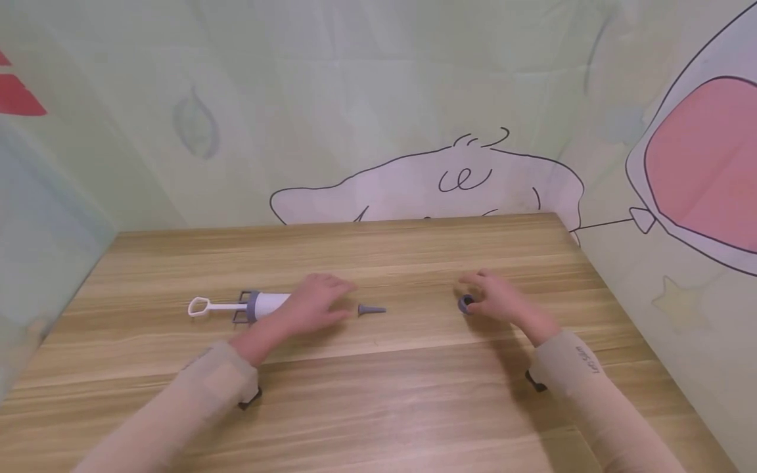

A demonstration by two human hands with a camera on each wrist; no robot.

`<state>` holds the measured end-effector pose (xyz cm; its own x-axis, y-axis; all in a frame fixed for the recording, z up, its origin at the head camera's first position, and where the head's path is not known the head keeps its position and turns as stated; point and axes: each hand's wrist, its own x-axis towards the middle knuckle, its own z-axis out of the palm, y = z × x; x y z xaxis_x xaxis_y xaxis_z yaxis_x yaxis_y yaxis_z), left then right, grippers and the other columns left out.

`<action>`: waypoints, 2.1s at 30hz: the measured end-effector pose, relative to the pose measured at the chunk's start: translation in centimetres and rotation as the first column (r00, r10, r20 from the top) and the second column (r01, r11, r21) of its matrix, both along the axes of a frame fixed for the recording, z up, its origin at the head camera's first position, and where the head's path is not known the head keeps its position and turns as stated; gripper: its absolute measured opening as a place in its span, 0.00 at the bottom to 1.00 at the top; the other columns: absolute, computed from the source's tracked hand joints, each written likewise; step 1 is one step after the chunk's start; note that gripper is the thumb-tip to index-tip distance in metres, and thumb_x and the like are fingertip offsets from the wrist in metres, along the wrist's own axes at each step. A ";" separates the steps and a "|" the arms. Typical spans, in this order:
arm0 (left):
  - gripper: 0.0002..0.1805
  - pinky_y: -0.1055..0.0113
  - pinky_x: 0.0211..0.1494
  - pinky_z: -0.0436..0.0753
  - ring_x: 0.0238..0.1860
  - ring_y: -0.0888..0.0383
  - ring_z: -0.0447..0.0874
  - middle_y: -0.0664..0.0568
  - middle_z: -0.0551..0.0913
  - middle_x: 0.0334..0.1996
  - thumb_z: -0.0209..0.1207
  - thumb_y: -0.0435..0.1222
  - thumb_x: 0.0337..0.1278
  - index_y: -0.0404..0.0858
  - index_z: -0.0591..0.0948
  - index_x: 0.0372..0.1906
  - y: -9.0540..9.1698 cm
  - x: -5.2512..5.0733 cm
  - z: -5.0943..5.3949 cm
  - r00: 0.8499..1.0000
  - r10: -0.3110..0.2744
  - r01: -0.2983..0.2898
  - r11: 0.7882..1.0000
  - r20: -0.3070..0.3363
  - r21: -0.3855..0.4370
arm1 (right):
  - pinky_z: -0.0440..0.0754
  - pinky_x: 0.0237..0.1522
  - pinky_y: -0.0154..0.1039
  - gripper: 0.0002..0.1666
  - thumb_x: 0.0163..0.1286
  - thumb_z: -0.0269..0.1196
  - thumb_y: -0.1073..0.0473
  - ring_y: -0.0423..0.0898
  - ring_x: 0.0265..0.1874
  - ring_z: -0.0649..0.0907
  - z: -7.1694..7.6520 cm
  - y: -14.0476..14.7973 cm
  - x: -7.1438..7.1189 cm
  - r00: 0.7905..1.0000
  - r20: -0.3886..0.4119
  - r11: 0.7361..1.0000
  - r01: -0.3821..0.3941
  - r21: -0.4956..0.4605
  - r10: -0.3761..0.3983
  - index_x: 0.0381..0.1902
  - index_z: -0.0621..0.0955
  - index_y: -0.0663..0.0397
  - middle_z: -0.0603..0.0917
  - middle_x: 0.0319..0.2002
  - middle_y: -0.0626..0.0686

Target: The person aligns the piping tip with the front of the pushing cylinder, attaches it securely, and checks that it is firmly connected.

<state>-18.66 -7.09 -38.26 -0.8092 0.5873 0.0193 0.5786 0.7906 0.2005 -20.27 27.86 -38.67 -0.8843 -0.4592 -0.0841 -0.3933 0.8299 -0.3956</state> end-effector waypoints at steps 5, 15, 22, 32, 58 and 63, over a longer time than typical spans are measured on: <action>0.25 0.54 0.61 0.63 0.57 0.50 0.69 0.49 0.74 0.55 0.56 0.45 0.52 0.43 0.71 0.56 0.7 0.0 -0.5 1.000 -0.007 0.007 1.000 0.010 -0.023 | 0.77 0.34 0.43 0.32 0.49 0.66 0.61 0.50 0.34 0.77 -0.3 -0.2 0.0 1.000 0.005 1.000 -0.013 0.017 0.013 0.55 0.72 0.60 0.74 0.44 0.65; 0.24 0.54 0.60 0.66 0.56 0.51 0.71 0.50 0.75 0.54 0.57 0.45 0.51 0.43 0.72 0.55 1.3 0.0 -1.3 0.999 -0.033 0.031 0.998 -0.031 -0.060 | 0.76 0.34 0.41 0.28 0.50 0.65 0.61 0.46 0.33 0.76 -0.8 -0.3 0.0 1.000 0.005 0.998 -0.029 0.050 0.028 0.51 0.75 0.59 0.76 0.38 0.58; 0.24 0.55 0.58 0.68 0.54 0.51 0.73 0.50 0.77 0.51 0.59 0.46 0.49 0.43 0.74 0.53 1.7 0.1 -1.3 0.999 -0.030 0.027 0.996 -0.037 -0.080 | 0.77 0.33 0.40 0.23 0.51 0.65 0.62 0.46 0.32 0.77 -0.9 -0.4 0.0 1.000 0.007 0.999 -0.029 0.039 0.029 0.47 0.77 0.59 0.78 0.37 0.57; 0.22 0.57 0.55 0.70 0.49 0.53 0.75 0.51 0.79 0.47 0.59 0.47 0.49 0.44 0.76 0.50 2.2 0.1 -1.3 0.998 -0.021 0.016 0.996 -0.056 -0.092 | 0.74 0.31 0.36 0.19 0.51 0.65 0.63 0.45 0.31 0.77 -0.5 -0.7 0.0 1.000 -0.019 1.000 -0.004 0.004 0.004 0.43 0.79 0.60 0.80 0.35 0.55; 0.07 0.63 0.38 0.74 0.32 0.57 0.78 0.56 0.83 0.29 0.61 0.41 0.47 0.43 0.81 0.31 2.6 -0.4 -2.5 0.988 -0.060 0.052 0.997 -0.144 -0.060 | 0.78 0.36 0.43 0.18 0.51 0.65 0.64 0.46 0.34 0.78 1.1 -2.2 0.6 0.998 -0.057 0.991 -0.020 -0.130 0.013 0.42 0.79 0.61 0.80 0.35 0.55; 0.08 0.65 0.40 0.75 0.32 0.59 0.79 0.56 0.83 0.29 0.60 0.40 0.49 0.41 0.81 0.33 2.6 -0.3 -2.1 0.991 -0.056 0.055 0.998 -0.117 -0.014 | 0.79 0.39 0.43 0.18 0.51 0.65 0.64 0.46 0.35 0.79 1.4 -2.8 0.8 0.997 -0.072 0.985 -0.036 -0.168 0.024 0.42 0.79 0.60 0.80 0.36 0.53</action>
